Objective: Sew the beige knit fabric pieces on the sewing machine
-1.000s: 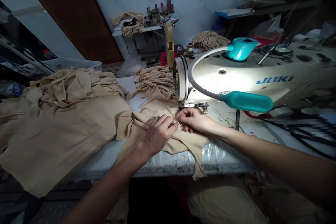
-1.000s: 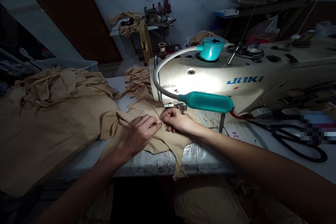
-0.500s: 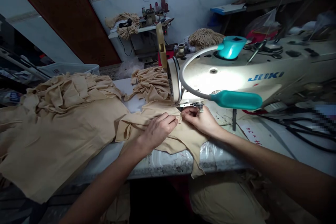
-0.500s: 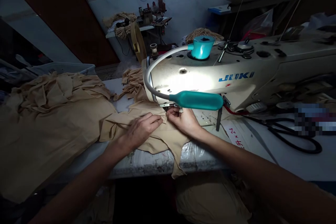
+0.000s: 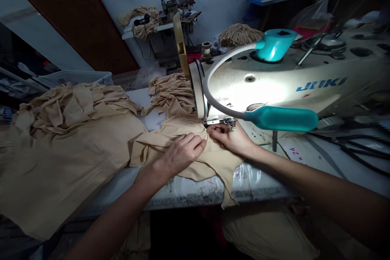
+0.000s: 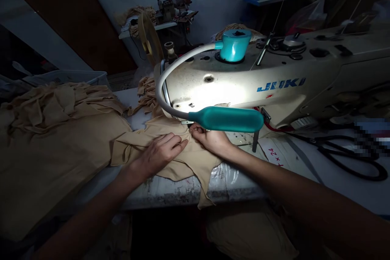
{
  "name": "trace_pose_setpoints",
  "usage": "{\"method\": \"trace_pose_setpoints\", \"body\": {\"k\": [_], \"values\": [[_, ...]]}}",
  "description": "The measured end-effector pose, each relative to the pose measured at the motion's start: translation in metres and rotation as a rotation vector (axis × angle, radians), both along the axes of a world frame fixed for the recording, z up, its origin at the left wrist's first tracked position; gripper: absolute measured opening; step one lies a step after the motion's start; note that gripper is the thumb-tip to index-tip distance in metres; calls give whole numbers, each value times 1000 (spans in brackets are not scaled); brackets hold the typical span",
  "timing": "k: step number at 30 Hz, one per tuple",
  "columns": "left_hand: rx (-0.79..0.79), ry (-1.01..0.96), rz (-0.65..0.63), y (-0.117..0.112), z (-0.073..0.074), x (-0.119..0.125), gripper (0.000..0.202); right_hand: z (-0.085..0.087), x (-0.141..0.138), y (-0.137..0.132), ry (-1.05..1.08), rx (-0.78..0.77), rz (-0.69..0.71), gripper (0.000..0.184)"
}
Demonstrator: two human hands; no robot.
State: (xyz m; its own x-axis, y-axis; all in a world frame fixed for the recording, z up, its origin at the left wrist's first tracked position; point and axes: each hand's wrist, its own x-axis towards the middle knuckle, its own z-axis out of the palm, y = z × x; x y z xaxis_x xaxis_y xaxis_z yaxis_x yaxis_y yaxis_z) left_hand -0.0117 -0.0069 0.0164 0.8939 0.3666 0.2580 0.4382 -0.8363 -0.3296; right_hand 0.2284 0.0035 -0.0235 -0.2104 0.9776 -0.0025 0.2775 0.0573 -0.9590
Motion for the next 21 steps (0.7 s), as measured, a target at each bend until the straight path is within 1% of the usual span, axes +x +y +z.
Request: {"method": "trace_pose_setpoints", "body": {"k": [3, 7, 10, 13, 15, 17, 19, 21], "values": [[-65, 30, 12, 2, 1, -2, 30, 1, -1, 0, -62, 28, -28, 34], [-144, 54, -6, 5, 1, -2, 37, 1, -2, -1, -115, 50, -38, 38], [-183, 59, -8, 4, 2, -1, 39, -3, -1, 0, -204, 126, -37, 38], [-189, 79, 9, 3, 5, 0, 37, -4, 0, 2, -277, 197, -46, 34], [-183, 85, 25, 2, 5, 1, 35, 0, 1, -1, -297, 213, -45, 30], [-189, 73, 49, -1, 4, 2, 32, 9, 2, -9, -398, 261, -28, 30], [-207, 55, 82, -6, 2, 3, 32, 19, 3, -24, -561, 366, 13, 34], [-221, 46, 120, -12, 0, 3, 36, 26, 4, -42, -700, 517, 66, 38]]}}
